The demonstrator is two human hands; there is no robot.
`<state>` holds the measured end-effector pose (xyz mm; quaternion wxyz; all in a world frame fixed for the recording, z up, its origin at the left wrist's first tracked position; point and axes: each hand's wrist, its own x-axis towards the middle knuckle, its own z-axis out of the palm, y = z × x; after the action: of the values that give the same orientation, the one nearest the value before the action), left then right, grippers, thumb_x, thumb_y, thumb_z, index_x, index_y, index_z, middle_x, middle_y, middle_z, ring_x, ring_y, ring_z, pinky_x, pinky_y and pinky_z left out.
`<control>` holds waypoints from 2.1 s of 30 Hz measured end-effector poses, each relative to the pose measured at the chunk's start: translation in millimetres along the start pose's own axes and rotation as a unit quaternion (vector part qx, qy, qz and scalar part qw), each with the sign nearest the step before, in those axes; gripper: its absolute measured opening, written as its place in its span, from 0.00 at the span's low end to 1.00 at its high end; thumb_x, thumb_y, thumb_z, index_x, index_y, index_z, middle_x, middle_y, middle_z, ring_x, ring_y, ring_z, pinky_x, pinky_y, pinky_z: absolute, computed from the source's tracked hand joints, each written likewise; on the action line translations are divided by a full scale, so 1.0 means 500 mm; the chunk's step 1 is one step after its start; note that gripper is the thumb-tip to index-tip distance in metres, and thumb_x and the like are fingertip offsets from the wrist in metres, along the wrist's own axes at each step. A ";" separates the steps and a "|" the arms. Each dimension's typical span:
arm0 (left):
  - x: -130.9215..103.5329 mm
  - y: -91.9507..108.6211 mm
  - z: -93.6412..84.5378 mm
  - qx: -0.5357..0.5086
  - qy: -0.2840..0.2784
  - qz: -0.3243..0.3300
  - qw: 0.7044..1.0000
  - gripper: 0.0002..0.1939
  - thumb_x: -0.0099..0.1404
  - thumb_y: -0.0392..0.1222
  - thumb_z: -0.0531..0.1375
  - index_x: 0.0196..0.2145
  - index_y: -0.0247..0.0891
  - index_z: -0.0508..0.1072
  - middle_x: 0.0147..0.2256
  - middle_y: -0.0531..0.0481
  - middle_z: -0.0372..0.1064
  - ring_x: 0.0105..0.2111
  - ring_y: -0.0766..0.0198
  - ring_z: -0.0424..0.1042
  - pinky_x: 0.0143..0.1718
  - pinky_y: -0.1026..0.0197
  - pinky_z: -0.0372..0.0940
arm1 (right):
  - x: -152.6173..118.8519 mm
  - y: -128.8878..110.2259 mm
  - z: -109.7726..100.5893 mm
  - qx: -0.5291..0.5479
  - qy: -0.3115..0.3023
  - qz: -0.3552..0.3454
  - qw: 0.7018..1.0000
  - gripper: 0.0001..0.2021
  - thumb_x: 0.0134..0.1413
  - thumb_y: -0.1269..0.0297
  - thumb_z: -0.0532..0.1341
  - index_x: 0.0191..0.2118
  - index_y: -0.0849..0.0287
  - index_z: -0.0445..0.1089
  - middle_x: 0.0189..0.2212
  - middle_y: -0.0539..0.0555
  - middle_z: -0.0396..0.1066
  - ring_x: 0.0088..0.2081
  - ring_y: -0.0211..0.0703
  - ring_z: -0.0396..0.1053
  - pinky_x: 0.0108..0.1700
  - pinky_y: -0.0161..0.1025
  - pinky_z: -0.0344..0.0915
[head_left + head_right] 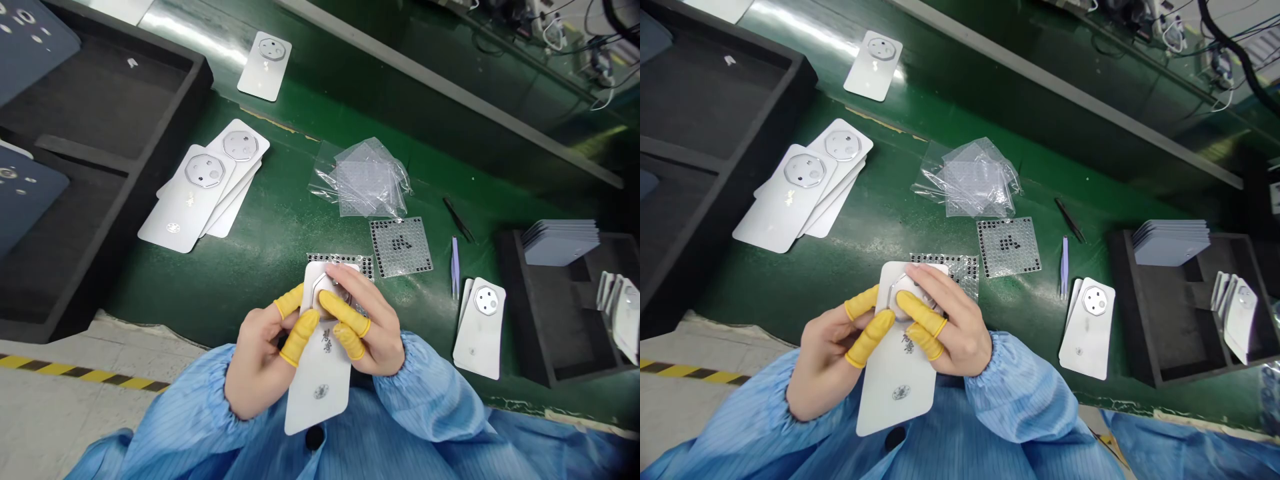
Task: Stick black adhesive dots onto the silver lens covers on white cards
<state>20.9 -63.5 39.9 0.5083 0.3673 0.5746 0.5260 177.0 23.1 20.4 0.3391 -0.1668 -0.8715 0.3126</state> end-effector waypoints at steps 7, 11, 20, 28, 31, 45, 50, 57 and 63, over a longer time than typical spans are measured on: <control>0.019 -0.003 0.004 -0.114 -0.009 -0.068 0.991 0.16 0.64 0.44 0.59 0.48 0.35 0.74 0.33 0.44 0.79 0.26 0.61 0.76 0.25 0.63 0.72 | -0.010 0.004 0.021 0.076 0.179 0.174 0.965 0.26 0.57 0.70 0.59 0.61 0.49 0.59 0.60 0.55 0.62 0.58 0.52 0.65 0.56 0.56 0.68; 0.024 -0.007 0.005 -0.086 0.019 -0.027 0.996 0.12 0.62 0.42 0.62 0.42 0.36 0.77 0.31 0.46 0.79 0.25 0.62 0.76 0.26 0.65 0.72 | -0.005 -0.009 0.033 0.188 0.183 0.210 0.942 0.25 0.58 0.72 0.59 0.60 0.50 0.59 0.49 0.54 0.73 0.48 0.46 0.74 0.46 0.46 0.77; 0.031 -0.005 0.000 0.067 0.076 0.072 0.992 0.03 0.54 0.37 0.65 0.29 0.37 0.80 0.21 0.52 0.76 0.19 0.65 0.72 0.22 0.66 0.69 | -0.014 -0.020 0.035 0.188 0.199 0.188 0.943 0.26 0.55 0.74 0.61 0.58 0.49 0.62 0.49 0.54 0.73 0.46 0.48 0.75 0.44 0.47 0.78; 0.052 -0.004 0.004 -0.016 0.051 0.000 0.999 0.02 0.55 0.36 0.65 0.27 0.35 0.80 0.23 0.50 0.77 0.21 0.64 0.75 0.23 0.68 0.71 | -0.007 -0.011 0.042 0.224 0.237 0.210 0.922 0.25 0.54 0.76 0.62 0.56 0.48 0.66 0.45 0.50 0.76 0.42 0.43 0.77 0.43 0.40 0.78; 0.061 0.001 -0.003 -0.113 0.001 -0.065 0.991 0.04 0.55 0.37 0.67 0.30 0.36 0.81 0.26 0.49 0.79 0.25 0.62 0.77 0.26 0.66 0.74 | -0.006 -0.011 0.045 0.245 0.244 0.230 0.910 0.25 0.53 0.75 0.63 0.55 0.47 0.66 0.43 0.48 0.77 0.40 0.40 0.77 0.42 0.37 0.78; 0.055 0.008 -0.027 -0.126 -0.021 -0.110 0.986 0.09 0.49 0.32 0.70 0.30 0.41 0.82 0.28 0.53 0.79 0.26 0.63 0.78 0.28 0.68 0.74 | -0.011 -0.018 0.050 0.278 0.205 0.244 0.906 0.24 0.53 0.76 0.62 0.55 0.48 0.67 0.46 0.49 0.75 0.41 0.43 0.77 0.46 0.43 0.77; 0.069 0.000 -0.028 -0.110 -0.012 -0.132 0.985 0.05 0.49 0.35 0.70 0.28 0.38 0.82 0.27 0.50 0.79 0.26 0.60 0.79 0.28 0.67 0.75 | -0.028 -0.006 0.065 0.225 0.218 0.279 0.908 0.21 0.53 0.72 0.64 0.54 0.52 0.68 0.41 0.53 0.77 0.39 0.44 0.77 0.44 0.44 0.78; 0.082 -0.008 -0.025 -0.149 -0.018 -0.153 0.977 0.07 0.54 0.40 0.69 0.30 0.35 0.81 0.29 0.47 0.80 0.26 0.62 0.79 0.28 0.67 0.74 | -0.013 0.005 0.064 0.358 0.131 0.323 0.866 0.31 0.55 0.63 0.63 0.63 0.50 0.52 0.53 0.56 0.69 0.49 0.47 0.73 0.47 0.45 0.76; 0.058 -0.009 0.002 -0.159 0.033 -0.106 0.981 0.07 0.49 0.35 0.71 0.30 0.38 0.82 0.27 0.50 0.79 0.24 0.65 0.77 0.26 0.71 0.73 | -0.006 -0.007 0.060 0.358 0.116 0.337 0.863 0.31 0.55 0.61 0.63 0.62 0.48 0.51 0.49 0.55 0.72 0.46 0.45 0.75 0.47 0.45 0.76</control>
<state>16.3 -36.2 29.7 0.5937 0.2009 0.5356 0.5660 157.7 5.9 4.1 0.3479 -0.3528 -0.5443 0.6769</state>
